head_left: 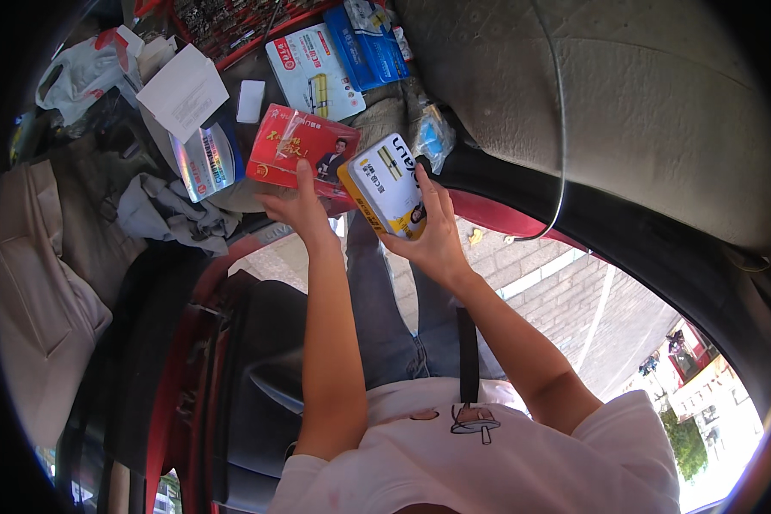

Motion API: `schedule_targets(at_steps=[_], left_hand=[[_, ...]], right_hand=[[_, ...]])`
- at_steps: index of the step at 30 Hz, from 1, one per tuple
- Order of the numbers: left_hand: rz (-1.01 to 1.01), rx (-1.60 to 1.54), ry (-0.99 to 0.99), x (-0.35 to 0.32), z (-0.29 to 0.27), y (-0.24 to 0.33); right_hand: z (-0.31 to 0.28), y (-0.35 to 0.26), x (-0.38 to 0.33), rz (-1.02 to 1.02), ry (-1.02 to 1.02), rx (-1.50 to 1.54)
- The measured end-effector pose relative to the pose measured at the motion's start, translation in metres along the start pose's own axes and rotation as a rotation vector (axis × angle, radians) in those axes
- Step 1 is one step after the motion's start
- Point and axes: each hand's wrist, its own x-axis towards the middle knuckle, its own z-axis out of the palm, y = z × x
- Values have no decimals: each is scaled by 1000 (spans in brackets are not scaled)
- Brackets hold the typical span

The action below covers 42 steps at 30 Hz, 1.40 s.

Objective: The person opens the trunk of a red car and sorts through various items including boxes, a yellow rope, and a gray cloth. They move items around, pick up and place down boxes, and handle a coiled rope and cloth before closing the trunk.

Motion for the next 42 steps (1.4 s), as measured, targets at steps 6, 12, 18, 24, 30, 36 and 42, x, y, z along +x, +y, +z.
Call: schedule_targets(at_steps=[6, 12, 18, 24, 30, 36, 42], left_hand=[[-240, -656, -641, -65, -39, 17], [-217, -663, -511, -38, -73, 28], [-230, -648, -513, -45, -89, 22], [-290, -665, -463, -41, -107, 29], [-246, -675, -405, -28, -133, 30], [-79, -555, -569, -28, -149, 52], [25, -609, -771, -71, -135, 81]], right_hand=[[-1, -37, 25, -208, -42, 55], [-6, 50, 68, 144, 166, 300], [31, 85, 114, 311, 144, -531], [24, 104, 110, 366, -24, -474], [21, 52, 60, 433, 115, -286], [-37, -23, -18, 339, -365, 1048], [-35, -118, -1, 36, -403, 674]])
